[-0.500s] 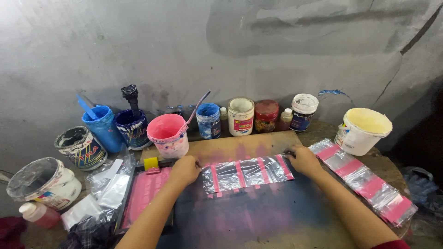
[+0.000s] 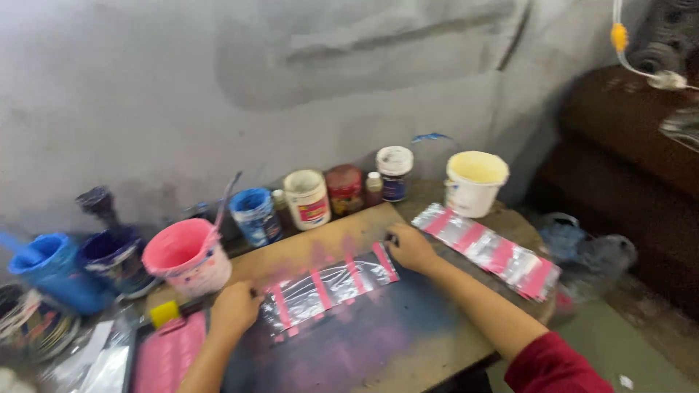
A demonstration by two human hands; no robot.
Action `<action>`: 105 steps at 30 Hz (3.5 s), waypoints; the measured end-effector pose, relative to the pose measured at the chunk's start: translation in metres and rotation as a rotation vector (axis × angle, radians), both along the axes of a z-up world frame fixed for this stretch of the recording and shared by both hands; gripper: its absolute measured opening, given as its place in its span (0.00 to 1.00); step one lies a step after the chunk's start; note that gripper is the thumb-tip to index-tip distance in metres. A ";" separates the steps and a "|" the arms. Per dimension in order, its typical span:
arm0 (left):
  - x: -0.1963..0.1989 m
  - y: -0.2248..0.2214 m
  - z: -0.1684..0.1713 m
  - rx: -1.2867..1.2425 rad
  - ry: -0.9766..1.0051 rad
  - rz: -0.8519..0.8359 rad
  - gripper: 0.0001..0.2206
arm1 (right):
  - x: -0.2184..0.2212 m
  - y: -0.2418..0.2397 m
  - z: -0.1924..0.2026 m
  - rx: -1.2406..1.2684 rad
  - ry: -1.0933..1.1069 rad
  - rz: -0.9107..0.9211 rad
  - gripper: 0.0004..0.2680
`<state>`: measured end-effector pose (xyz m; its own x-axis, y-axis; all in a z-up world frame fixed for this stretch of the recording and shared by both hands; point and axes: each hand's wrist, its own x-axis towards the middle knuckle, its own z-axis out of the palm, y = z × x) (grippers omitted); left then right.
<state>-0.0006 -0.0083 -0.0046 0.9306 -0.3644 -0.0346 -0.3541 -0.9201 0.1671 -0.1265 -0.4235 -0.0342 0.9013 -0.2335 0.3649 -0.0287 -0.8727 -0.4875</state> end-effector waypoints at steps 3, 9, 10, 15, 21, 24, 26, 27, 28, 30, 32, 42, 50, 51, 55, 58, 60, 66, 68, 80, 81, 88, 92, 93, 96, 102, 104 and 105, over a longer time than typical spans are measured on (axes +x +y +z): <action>0.016 0.001 -0.022 -0.009 -0.003 -0.052 0.11 | -0.017 0.000 0.012 0.059 -0.041 0.079 0.04; 0.023 -0.047 0.040 -0.139 -0.063 -0.092 0.08 | -0.096 -0.006 0.051 0.282 -0.080 -0.035 0.01; 0.022 -0.061 0.051 -0.144 -0.062 -0.106 0.08 | -0.113 -0.010 0.058 0.277 -0.082 -0.048 0.01; 0.024 -0.149 0.086 -0.231 -0.120 -0.340 0.10 | -0.184 -0.049 0.060 0.368 -0.157 -0.232 0.04; -0.016 -0.280 0.115 -0.376 -0.125 -0.582 0.10 | -0.251 -0.090 0.067 0.516 -0.242 -0.481 0.03; -0.031 -0.335 0.118 -0.394 -0.068 -0.640 0.06 | -0.271 -0.120 0.052 0.403 -0.156 -0.631 0.04; -0.021 -0.383 0.088 -0.398 -0.036 -0.664 0.06 | -0.279 -0.125 0.049 0.420 -0.132 -0.682 0.03; -0.016 -0.407 0.073 -0.402 -0.008 -0.685 0.06 | -0.283 -0.127 0.047 0.435 -0.109 -0.729 0.03; -0.017 -0.422 0.063 -0.403 -0.005 -0.686 0.06 | -0.285 -0.135 0.037 0.434 -0.107 -0.731 0.03; -0.020 -0.452 0.041 -0.337 -0.025 -0.629 0.05 | -0.289 -0.150 0.015 0.340 -0.063 -0.789 0.04; -0.016 -0.471 0.019 -0.298 -0.056 -0.647 0.05 | -0.293 -0.161 0.007 0.370 -0.033 -0.807 0.05; -0.004 -0.487 0.000 -0.258 -0.049 -0.649 0.08 | -0.281 -0.162 0.001 0.415 0.119 -0.879 0.07; -0.015 -0.489 -0.001 -0.259 -0.013 -0.620 0.11 | -0.271 -0.136 0.039 0.354 0.361 -1.003 0.09; -0.014 -0.489 -0.004 -0.290 -0.059 -0.640 0.10 | -0.271 -0.133 0.043 0.335 0.423 -1.025 0.14; -0.008 -0.470 0.003 -0.230 -0.091 -0.683 0.11 | -0.269 -0.126 0.045 0.227 0.383 -1.022 0.14; -0.004 -0.434 0.013 -0.217 -0.256 -0.748 0.07 | -0.255 -0.124 0.033 0.221 0.284 -0.932 0.17; -0.005 -0.392 0.030 -0.110 -0.444 -0.844 0.12 | -0.238 -0.123 0.007 -0.132 0.134 -0.730 0.16; -0.021 -0.232 0.046 0.088 -0.631 -0.797 0.14 | -0.145 -0.040 0.027 -0.208 0.075 -0.153 0.15; -0.035 -0.165 0.045 0.059 -0.589 -0.726 0.15 | -0.114 0.011 0.048 -0.234 0.188 -0.046 0.13; -0.147 0.235 0.069 0.042 -0.274 0.174 0.16 | 0.018 0.330 0.079 -0.355 -0.132 0.989 0.08; -0.157 0.259 0.069 0.075 -0.249 0.328 0.19 | 0.020 0.360 0.085 -0.334 -0.200 1.068 0.06; -0.191 0.328 0.043 -0.016 0.052 0.687 0.36 | 0.021 0.515 0.077 -0.084 -0.090 1.354 0.10; -0.192 0.329 0.031 -0.122 0.024 0.674 0.33 | 0.009 0.553 0.059 -0.154 -0.155 1.380 0.07; -0.191 0.325 0.032 -0.131 0.040 0.667 0.36 | 0.006 0.558 0.055 -0.217 -0.225 1.354 0.05; -0.195 0.311 0.058 -0.214 0.034 0.618 0.33 | 0.008 0.557 0.052 -0.282 -0.302 1.275 0.04; -0.183 0.294 0.068 -0.160 0.004 0.606 0.12 | 0.019 0.537 0.051 -0.426 -0.346 1.107 0.08; -0.187 0.288 0.077 -0.171 -0.018 0.650 0.14 | 0.014 0.531 0.057 -0.372 -0.361 1.093 0.12; -0.188 0.286 0.081 -0.185 -0.038 0.713 0.17 | 0.012 0.529 0.060 -0.317 -0.377 1.099 0.16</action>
<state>-0.1889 0.2777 0.0762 0.9429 0.3330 0.0056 0.3112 -0.8868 0.3417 -0.1145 0.1059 0.0256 0.3870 0.7398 0.5504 0.9032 -0.4243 -0.0648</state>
